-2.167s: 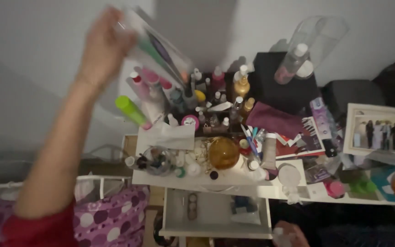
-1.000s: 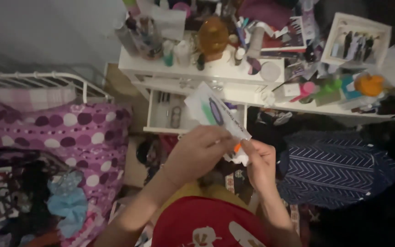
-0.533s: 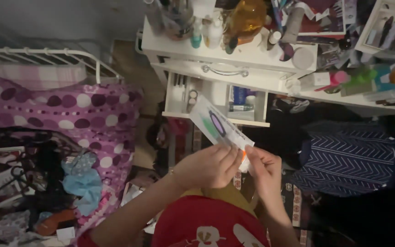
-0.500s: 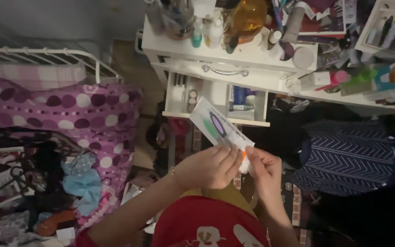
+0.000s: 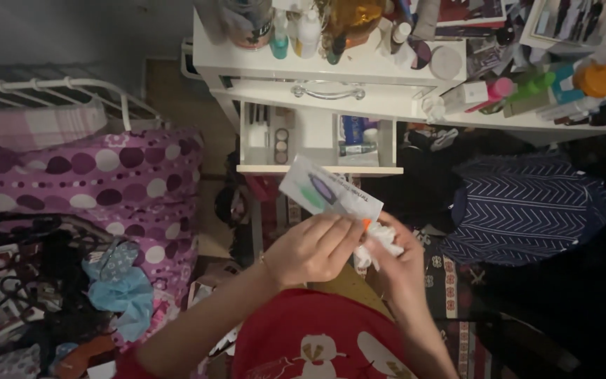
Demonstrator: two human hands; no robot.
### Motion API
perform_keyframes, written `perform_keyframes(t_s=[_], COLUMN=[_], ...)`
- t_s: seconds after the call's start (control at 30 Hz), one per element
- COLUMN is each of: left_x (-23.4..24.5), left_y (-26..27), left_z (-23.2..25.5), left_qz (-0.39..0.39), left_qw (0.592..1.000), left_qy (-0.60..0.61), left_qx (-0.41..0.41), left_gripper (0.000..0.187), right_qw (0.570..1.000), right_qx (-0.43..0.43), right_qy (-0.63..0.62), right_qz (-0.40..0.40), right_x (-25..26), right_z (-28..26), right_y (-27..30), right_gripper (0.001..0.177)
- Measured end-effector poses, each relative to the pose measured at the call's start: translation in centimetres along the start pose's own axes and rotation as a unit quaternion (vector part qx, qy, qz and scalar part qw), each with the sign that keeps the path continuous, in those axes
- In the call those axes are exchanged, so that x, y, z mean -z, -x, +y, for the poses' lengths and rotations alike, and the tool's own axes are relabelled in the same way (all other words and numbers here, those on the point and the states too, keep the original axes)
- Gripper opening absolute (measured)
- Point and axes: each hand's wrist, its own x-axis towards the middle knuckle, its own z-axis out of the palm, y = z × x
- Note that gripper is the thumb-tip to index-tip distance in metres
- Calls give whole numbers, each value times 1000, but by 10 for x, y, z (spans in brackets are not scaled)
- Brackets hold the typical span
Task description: Organize and wipe down cosmetics and various product containers inside a dresser drawer.
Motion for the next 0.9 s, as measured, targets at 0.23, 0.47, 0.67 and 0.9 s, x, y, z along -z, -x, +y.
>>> perform_keyframes(t_s=[0.23,0.47,0.67,0.9], left_x=[-15,-35,-27,-50], left_y=[-4,-2,-12,-15], left_z=[21,24,21,29], left_qz=[39,66,47,26], left_qw=[991,970,965,979], left_qy=[13,99,126,49], left_qx=[128,214,223,194], left_gripper=[25,27,30,28], right_qw=[995,991,990,992], right_qx=[64,92,63,43], right_qy=[-29,-27,7,-68], right_qz=[69,90,127,102], right_x=[-16,12,17,33], right_z=[2,29,24,25], right_y=[9,7,-5,-19], right_gripper=[39,21,18,18])
